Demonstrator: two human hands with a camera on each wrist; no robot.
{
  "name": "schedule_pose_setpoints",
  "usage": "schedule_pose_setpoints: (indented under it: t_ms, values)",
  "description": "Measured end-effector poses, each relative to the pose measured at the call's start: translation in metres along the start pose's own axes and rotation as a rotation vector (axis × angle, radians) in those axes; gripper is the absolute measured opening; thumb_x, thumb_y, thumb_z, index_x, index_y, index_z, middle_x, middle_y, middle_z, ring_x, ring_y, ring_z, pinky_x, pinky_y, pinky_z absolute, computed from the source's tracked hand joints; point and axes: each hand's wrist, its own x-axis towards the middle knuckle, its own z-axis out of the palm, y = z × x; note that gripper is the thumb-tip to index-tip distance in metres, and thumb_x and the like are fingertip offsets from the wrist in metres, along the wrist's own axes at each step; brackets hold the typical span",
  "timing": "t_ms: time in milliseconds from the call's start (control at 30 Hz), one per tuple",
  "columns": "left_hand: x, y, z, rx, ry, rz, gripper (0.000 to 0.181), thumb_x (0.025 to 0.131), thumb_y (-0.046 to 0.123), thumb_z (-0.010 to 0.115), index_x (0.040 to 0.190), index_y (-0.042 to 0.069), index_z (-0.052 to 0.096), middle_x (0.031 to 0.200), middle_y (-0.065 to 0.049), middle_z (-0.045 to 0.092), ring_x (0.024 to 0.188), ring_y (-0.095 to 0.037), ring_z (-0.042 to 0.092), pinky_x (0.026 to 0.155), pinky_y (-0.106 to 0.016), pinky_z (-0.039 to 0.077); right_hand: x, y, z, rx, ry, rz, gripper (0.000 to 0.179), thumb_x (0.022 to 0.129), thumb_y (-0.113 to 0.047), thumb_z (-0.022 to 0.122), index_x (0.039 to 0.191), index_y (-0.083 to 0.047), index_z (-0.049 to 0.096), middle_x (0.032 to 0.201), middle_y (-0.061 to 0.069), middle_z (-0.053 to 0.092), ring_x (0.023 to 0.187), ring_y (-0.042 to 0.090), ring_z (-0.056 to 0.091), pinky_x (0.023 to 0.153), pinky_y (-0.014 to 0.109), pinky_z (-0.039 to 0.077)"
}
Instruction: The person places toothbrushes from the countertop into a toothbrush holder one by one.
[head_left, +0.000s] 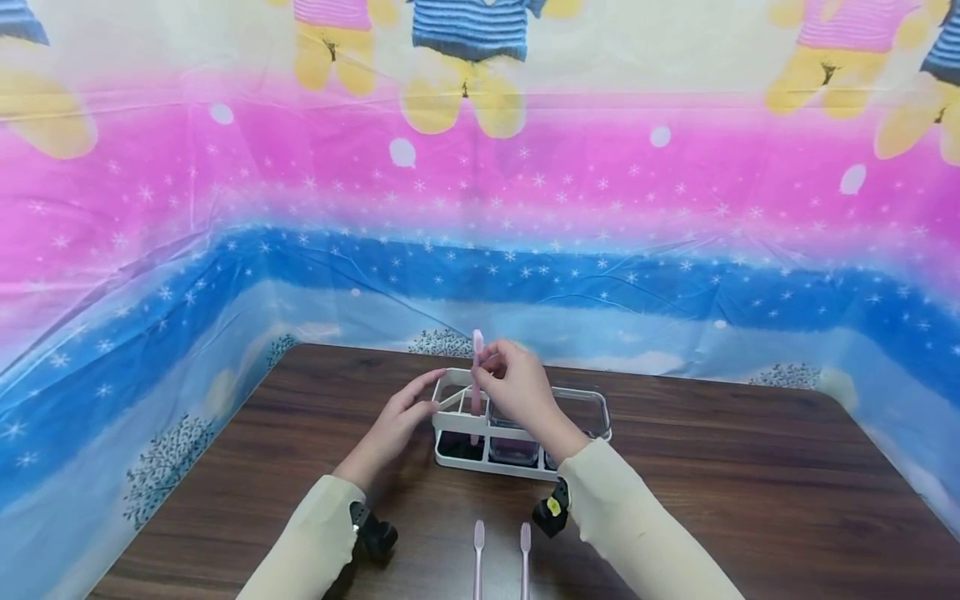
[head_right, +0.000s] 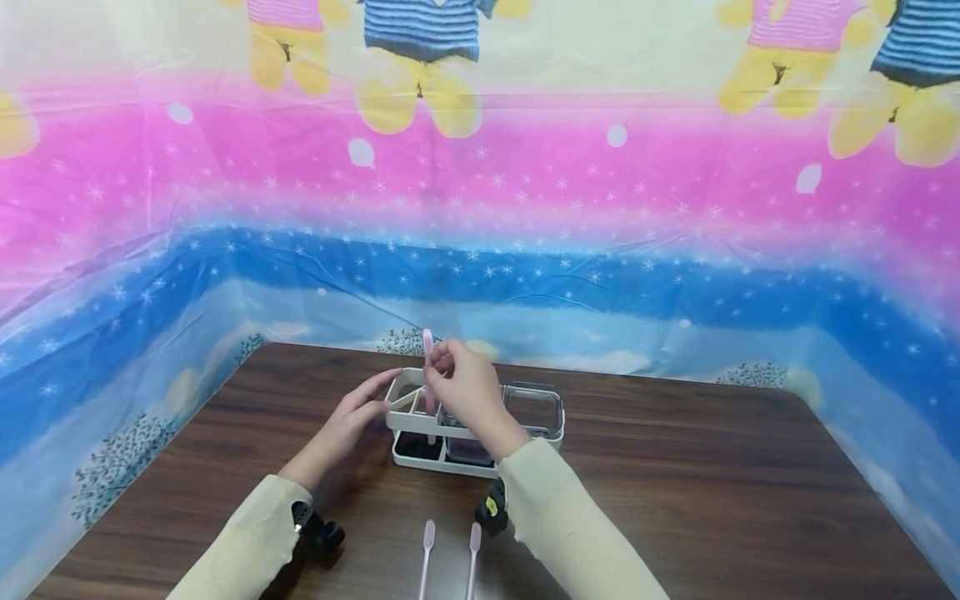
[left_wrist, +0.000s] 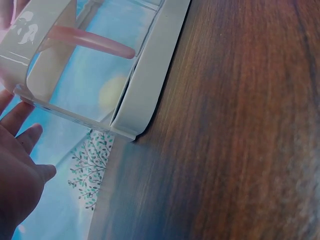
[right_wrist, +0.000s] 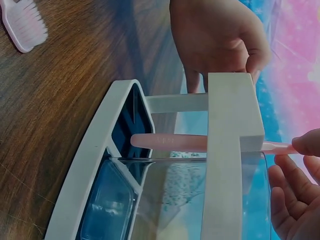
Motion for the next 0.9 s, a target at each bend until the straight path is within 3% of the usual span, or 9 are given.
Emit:
schedule_pose_setpoints:
  t_ms: [900]
  values:
    - [0.001, -0.002, 0.000, -0.028, -0.001, 0.003, 0.050, 0.095, 0.013, 0.047, 0.144, 0.007, 0.042, 0.151, -0.017, 0.037, 0.139, -0.039, 0.030, 0.111, -0.060, 0.022, -0.001, 0.005, 0.012, 0.003, -0.030, -0.020, 0.011, 0.092, -0.019, 0.064, 0.102, -0.015, 0.063, 0.090, 0.000, 0.070, 0.078, 0.013, 0.062, 0.069, 0.029, 0.053]
